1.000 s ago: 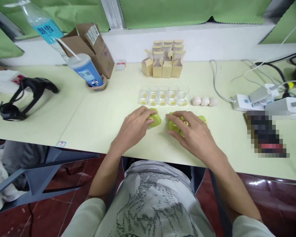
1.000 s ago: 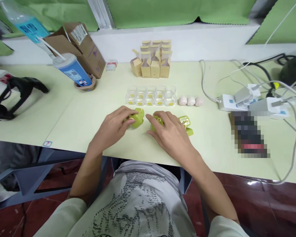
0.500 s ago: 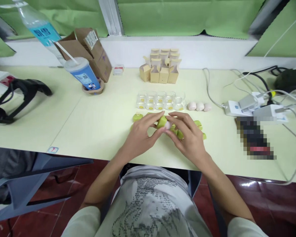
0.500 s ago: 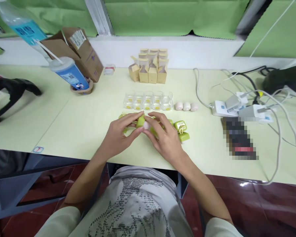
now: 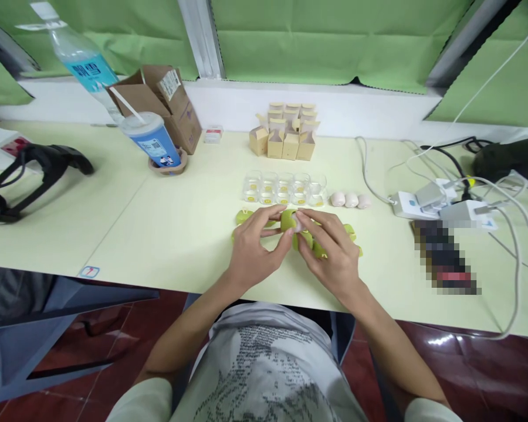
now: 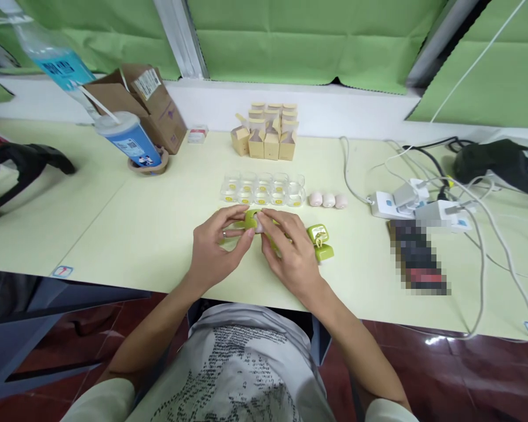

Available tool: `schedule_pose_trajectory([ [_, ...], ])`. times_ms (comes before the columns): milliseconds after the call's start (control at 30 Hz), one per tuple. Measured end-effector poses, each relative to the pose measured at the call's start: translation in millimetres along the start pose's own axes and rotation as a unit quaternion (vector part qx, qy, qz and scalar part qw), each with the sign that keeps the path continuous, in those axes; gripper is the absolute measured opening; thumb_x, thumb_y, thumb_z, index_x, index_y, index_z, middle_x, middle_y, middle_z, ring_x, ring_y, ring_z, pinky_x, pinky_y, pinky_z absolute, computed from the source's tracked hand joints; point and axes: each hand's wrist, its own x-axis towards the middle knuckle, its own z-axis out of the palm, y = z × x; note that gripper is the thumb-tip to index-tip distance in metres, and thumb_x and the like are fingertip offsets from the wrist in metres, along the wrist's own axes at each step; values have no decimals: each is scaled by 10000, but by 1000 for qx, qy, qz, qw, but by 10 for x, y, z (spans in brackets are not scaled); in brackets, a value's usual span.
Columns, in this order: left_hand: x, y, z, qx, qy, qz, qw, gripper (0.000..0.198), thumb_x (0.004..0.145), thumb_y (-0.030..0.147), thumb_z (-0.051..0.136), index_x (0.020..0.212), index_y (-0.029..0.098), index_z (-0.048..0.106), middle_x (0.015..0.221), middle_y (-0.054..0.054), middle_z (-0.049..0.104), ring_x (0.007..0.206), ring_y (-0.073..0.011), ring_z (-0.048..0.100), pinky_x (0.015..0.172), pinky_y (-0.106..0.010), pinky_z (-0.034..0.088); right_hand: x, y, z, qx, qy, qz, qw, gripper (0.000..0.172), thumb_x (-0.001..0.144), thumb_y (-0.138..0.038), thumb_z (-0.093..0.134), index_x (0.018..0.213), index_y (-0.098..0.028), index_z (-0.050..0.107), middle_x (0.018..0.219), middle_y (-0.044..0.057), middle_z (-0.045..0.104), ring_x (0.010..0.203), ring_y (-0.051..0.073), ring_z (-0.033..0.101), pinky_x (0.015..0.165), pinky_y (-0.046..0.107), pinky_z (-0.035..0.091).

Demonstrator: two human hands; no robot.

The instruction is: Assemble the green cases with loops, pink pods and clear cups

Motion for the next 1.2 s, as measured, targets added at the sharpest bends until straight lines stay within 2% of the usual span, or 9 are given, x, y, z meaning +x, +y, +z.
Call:
schedule_pose_trajectory([
  [267, -46, -70, -26, 244, 11, 153, 958, 282, 992, 149, 651, 1250, 185, 759, 1168, -84, 895, 1052, -228, 882, 925, -347, 750, -125, -57, 99, -110, -58, -73, 990, 863, 1040, -37, 697, 1811, -214, 353, 1305, 209, 808, 1237, 354, 806, 980, 512, 730],
  [433, -103, -81, -4, 323, 9, 183, 929, 316, 1010, 87, 556, 1271, 139, 727, 1227, -136, 881, 1142, -261, 877, 974, -345, 742, -167, -103, 111, -129, -51, -116, 984, 755, 1020, -32, 749, 1719, -70, 466, 1310, 231, 832, 1267, 356, 821, 1049, 458, 727],
  [567, -100, -86, -65, 298, -49, 115, 946, 328, 1012, 116, 576, 1308, 123, 719, 1055, -106, 892, 879, -249, 888, 797, -353, 749, -144, -129, 118, -123, -59, -122, 983, 660, 1034, -33, 731, 1662, -54, 529, 1281, 232, 833, 1320, 370, 801, 1061, 464, 728],
  [700, -56, -90, -86, 260, -101, -9, 960, 352, 961, 123, 662, 1292, 213, 743, 1099, -57, 888, 880, -230, 880, 865, -361, 744, -116, -127, 92, -139, -79, -127, 979, 507, 1057, -43, 698, 1555, -40, 605, 1189, 217, 835, 1284, 362, 817, 1000, 442, 745],
  [800, -18, -56, -98, 230, -127, -55, 963, 312, 938, 104, 685, 1199, 251, 775, 1050, -22, 880, 865, -218, 869, 888, -355, 732, -95, -126, 68, -153, -86, -135, 975, 379, 1049, -26, 700, 1425, -10, 654, 1156, 228, 834, 1216, 344, 839, 934, 404, 748],
  [900, 18, -9, -162, 178, -149, -60, 971, 291, 958, 118, 671, 1197, 239, 786, 1048, -23, 872, 871, -206, 857, 901, -355, 723, -77, -129, 61, -156, -67, -116, 979, 382, 1025, -6, 721, 1400, -58, 667, 1197, 208, 832, 1155, 286, 849, 930, 352, 735],
  [1067, 100, -42, -292, 37, -218, -13, 975, 434, 1051, 209, 633, 1481, 243, 679, 1517, -114, 720, 1199, -197, 784, 879, -293, 699, -77, -70, 60, -59, -15, 7, 998, 373, 1022, -96, 752, 1365, -211, 664, 1173, 119, 784, 1030, 228, 825, 829, 337, 740],
  [1133, 139, -99, -302, 14, -241, -6, 970, 462, 1050, 265, 706, 1508, 264, 651, 1521, -105, 705, 1034, -158, 768, 874, -305, 680, -88, -36, 59, -18, -13, 39, 999, 364, 1028, -135, 761, 1366, -233, 667, 1161, 103, 752, 1031, 228, 805, 800, 344, 744],
  [1200, 173, -156, -296, 13, -235, -15, 972, 426, 1039, 350, 787, 1442, 259, 683, 1327, -64, 777, 813, -115, 701, 839, -309, 648, -87, -29, 63, 1, -10, 57, 998, 369, 1018, -139, 778, 1360, -235, 682, 1171, 101, 737, 1028, 225, 793, 802, 354, 749],
])
